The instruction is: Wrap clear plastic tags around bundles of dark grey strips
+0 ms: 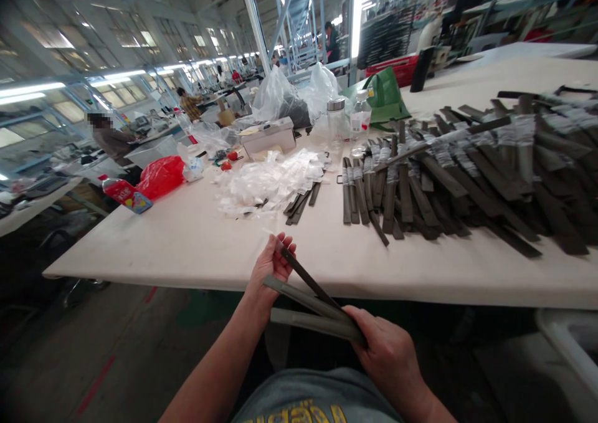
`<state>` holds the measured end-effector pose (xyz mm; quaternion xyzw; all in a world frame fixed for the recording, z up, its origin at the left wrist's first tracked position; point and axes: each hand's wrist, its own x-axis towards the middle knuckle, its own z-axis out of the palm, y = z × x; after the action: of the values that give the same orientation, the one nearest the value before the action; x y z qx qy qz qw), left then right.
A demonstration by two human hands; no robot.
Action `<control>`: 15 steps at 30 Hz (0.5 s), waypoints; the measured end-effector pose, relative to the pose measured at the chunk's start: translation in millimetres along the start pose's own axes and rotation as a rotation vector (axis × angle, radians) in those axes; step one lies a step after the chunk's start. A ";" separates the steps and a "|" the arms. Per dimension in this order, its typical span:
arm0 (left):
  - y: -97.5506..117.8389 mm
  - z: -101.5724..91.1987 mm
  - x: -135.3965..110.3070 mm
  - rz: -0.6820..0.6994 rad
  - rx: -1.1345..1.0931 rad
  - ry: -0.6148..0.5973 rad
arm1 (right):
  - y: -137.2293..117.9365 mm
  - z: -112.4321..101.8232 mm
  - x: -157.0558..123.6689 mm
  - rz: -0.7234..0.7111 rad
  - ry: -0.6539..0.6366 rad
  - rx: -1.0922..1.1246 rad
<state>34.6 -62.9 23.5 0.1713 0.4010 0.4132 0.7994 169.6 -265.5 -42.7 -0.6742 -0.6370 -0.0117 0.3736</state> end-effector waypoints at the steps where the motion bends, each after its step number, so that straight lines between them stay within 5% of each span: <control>1: -0.4 -0.4 0.2 -0.001 0.006 -0.006 | 0.6 -0.7 -0.4 0.002 -0.004 -0.003; 15: -9.6 2.4 -6.7 -0.011 0.004 0.002 | -1.8 7.2 13.0 0.008 0.020 0.009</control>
<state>39.2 -73.9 22.5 0.1705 0.4036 0.4082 0.8009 167.2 -250.9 -40.6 -0.6750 -0.6306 -0.0140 0.3828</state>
